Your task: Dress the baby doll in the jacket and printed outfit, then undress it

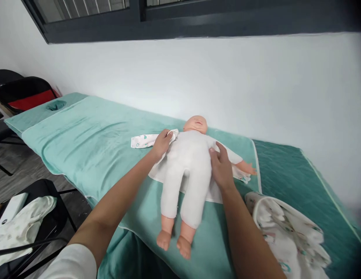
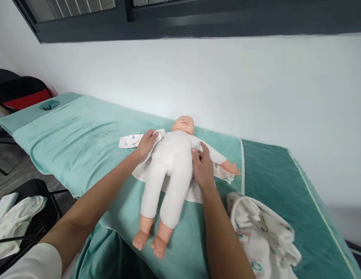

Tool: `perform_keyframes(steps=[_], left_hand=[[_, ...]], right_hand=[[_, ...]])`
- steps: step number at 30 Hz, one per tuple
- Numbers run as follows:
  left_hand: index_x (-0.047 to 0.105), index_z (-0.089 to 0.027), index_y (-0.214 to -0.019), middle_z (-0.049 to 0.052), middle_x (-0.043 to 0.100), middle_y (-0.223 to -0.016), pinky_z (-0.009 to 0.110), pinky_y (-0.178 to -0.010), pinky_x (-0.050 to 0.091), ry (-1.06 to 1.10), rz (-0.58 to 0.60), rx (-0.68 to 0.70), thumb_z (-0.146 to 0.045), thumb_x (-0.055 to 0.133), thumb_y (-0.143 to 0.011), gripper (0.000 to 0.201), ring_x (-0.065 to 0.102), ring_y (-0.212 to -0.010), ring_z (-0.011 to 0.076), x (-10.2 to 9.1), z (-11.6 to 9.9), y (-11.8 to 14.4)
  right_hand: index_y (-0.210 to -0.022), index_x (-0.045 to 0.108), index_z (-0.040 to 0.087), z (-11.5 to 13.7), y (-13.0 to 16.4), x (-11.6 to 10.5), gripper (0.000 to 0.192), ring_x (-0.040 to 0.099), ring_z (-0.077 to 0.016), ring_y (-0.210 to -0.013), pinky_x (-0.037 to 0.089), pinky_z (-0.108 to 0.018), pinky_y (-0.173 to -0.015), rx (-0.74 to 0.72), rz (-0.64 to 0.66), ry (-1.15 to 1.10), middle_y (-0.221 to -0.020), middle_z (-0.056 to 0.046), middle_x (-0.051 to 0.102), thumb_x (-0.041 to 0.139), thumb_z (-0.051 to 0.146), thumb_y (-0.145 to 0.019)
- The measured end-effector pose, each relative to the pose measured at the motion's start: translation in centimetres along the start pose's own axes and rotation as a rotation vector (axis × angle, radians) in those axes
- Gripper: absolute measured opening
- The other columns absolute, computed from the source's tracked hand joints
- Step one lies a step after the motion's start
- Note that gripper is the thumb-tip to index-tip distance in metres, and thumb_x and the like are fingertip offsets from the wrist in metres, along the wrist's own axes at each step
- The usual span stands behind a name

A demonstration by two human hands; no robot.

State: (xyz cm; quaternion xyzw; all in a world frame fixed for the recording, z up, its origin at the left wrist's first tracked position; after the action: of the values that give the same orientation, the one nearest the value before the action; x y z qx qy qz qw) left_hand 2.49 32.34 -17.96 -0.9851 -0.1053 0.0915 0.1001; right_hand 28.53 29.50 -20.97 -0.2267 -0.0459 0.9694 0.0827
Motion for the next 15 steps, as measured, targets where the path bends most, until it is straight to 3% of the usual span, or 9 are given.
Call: perform_keyframes(steps=[4,7,12,15], left_hand=[[0.051,-0.019,-0.075,-0.003,0.046,-0.070,0.026,-0.067,0.033,-0.065,0.017,0.043,-0.031,0.051,-0.094,0.023,0.042,-0.069,0.0130,0.7,-2.2,-1.7],[0.053,-0.019,-0.073,-0.002,0.050,-0.069,0.026,-0.067,0.035,-0.127,0.047,0.036,-0.030,0.054,-0.093,0.022,0.045,-0.068,0.0136,0.8,-2.9,-2.2],[0.054,-0.018,-0.060,-0.001,0.051,-0.060,0.028,-0.063,0.036,-0.225,0.040,-0.030,-0.025,0.064,-0.083,0.026,0.045,-0.061,0.0135,0.9,-4.0,-1.3],[0.061,-0.016,-0.060,0.001,0.057,-0.061,0.029,-0.060,0.040,-0.213,0.230,-0.096,-0.024,0.067,-0.079,0.021,0.051,-0.057,0.0134,2.9,-6.1,0.6]], right_hand=[[-0.155,0.027,0.024,0.2,0.1,2.2,0.082,0.033,-0.0258,-0.147,0.027,-0.045,-0.121,-0.108,0.103,-0.113,-0.160,-0.012,0.034,0.039,0.072,-0.090],[-0.157,0.022,0.026,-0.2,-0.1,3.7,0.083,0.015,-0.0219,-0.154,0.014,-0.042,-0.126,-0.108,0.216,-0.154,-0.166,-0.006,0.018,0.035,0.074,-0.090],[-0.158,0.014,0.030,-0.6,0.0,4.4,0.084,0.011,-0.0197,-0.155,0.011,-0.044,-0.126,-0.066,0.314,-0.206,-0.168,-0.004,0.011,0.036,0.075,-0.090],[-0.158,0.013,0.028,-0.4,0.1,4.3,0.087,0.010,-0.0195,-0.155,0.011,-0.043,-0.126,-0.071,0.322,-0.202,-0.168,-0.005,0.010,0.035,0.075,-0.089]])
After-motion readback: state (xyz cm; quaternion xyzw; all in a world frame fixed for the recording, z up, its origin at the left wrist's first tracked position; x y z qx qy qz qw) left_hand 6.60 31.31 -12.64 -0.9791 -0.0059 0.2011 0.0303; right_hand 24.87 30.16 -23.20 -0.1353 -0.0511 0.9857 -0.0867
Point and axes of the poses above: each hand's wrist, its own y-axis away from the middle knuckle, its own x-axis out of the palm, z = x × y, the point moved 9 cm from there along -y, towards the middle knuckle
